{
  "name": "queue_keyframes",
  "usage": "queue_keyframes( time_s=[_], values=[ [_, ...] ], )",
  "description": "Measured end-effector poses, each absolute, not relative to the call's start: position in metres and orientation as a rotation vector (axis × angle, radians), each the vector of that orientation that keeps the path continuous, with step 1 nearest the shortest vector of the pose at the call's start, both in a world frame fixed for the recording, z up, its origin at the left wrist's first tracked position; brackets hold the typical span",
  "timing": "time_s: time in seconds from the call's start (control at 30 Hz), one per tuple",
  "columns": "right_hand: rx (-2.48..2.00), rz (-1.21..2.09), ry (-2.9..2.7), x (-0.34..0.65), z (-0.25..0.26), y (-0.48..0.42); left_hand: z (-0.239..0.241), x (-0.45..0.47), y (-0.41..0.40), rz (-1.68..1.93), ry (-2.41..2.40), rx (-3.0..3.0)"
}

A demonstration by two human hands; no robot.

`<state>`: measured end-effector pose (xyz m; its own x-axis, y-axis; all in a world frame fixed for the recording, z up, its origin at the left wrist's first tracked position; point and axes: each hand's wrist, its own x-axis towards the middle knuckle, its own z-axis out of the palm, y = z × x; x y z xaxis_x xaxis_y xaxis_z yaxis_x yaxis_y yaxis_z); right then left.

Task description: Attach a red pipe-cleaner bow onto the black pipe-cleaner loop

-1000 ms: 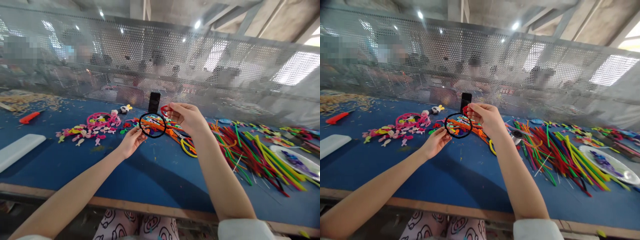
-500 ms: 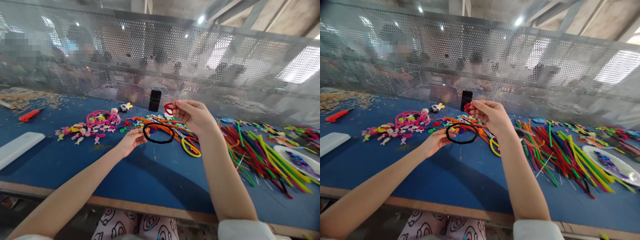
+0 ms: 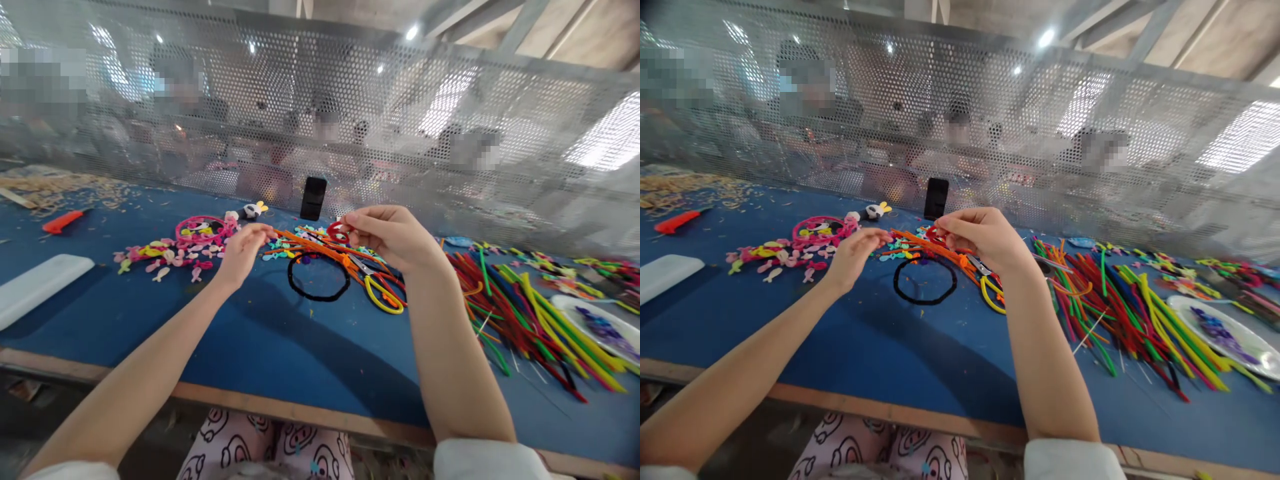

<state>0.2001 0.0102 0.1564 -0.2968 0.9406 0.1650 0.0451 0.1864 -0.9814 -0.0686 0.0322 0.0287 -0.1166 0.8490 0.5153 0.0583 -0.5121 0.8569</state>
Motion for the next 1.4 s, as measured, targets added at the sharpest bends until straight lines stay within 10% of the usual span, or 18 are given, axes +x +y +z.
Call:
queue_keyframes(
  time_s=[1.4],
  values=[
    [-0.571,1.203,-1.766,0.148,0.065,0.049,0.064,-0.065,-0.01,1.169,0.355,0.816]
  ],
)
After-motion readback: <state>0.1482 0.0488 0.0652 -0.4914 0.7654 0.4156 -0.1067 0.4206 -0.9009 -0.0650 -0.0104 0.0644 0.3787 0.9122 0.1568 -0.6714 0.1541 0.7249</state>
